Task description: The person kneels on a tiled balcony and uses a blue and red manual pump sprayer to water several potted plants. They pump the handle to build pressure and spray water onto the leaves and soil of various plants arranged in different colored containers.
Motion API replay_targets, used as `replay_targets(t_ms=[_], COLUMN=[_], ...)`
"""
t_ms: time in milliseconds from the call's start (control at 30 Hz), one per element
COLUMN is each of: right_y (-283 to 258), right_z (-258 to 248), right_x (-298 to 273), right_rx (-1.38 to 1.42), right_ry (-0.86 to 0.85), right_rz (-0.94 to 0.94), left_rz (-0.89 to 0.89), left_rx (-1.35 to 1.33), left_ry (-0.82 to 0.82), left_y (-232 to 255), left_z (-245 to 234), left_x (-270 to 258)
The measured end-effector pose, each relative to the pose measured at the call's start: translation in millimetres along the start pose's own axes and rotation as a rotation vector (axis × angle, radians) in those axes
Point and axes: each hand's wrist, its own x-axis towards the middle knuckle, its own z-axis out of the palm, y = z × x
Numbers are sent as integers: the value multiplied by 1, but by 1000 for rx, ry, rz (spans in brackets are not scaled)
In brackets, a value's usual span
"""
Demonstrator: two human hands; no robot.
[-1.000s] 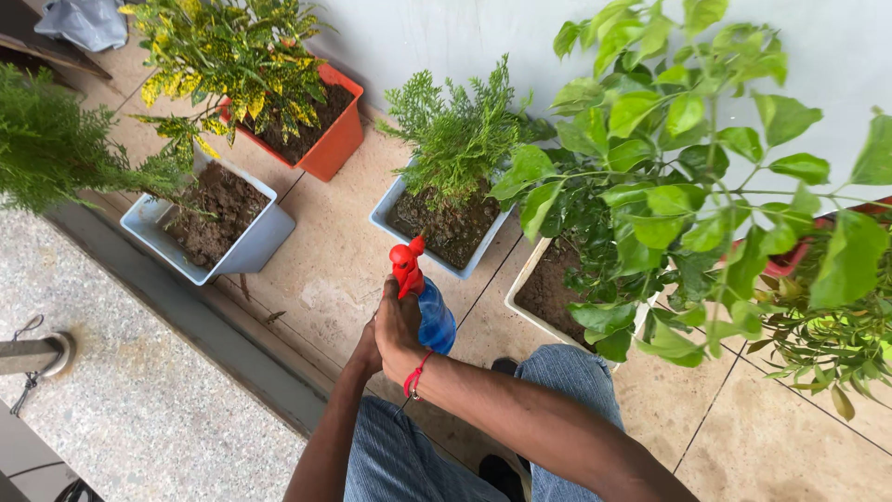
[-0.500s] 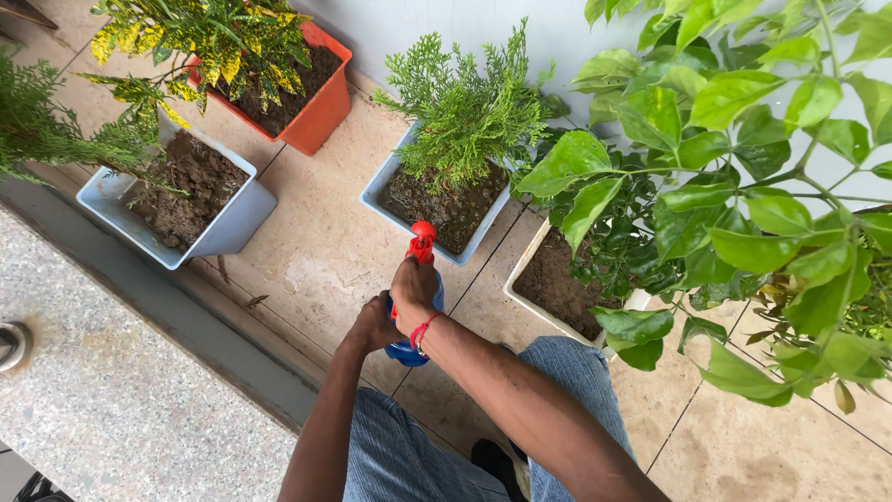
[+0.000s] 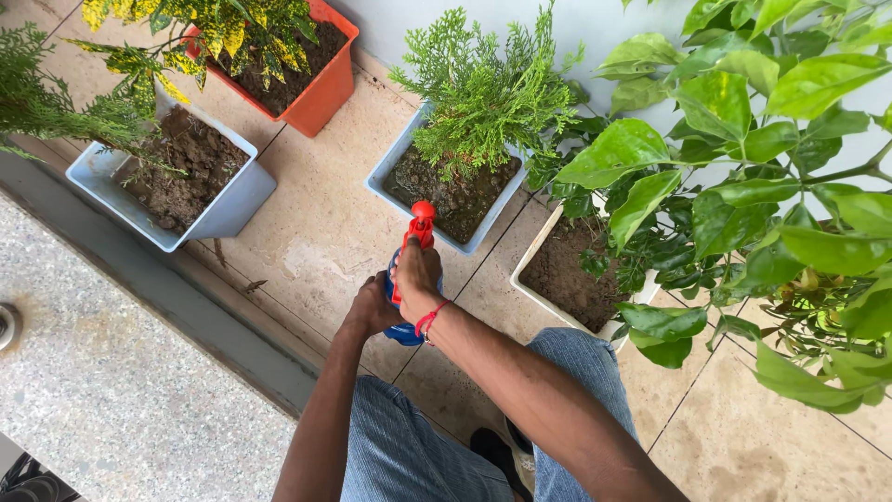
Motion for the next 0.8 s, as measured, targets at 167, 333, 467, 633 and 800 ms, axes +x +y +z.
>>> replay_targets(t_ms=[167,333,467,633,800], right_y=[1,-12,-35,-41,-47], right_z=[2,4,7,20,-1], right_x=[-20,-35,-17,-16,-34], right_rx=[-90,-79,69,104,-203], right_ry=[-16,-81,-149,-195,-323], right_rz=[-6,-89,-50,-3,-235], left_rz=[194,319,226,206,142], left_rx=[-46,-84,-193,-193,-83], left_ry=[143,270,246,207,277], left_y=[-22,-5,18,7,17], left_z=[22,7,-19,-29,-14], left_x=[3,-6,1,27,16])
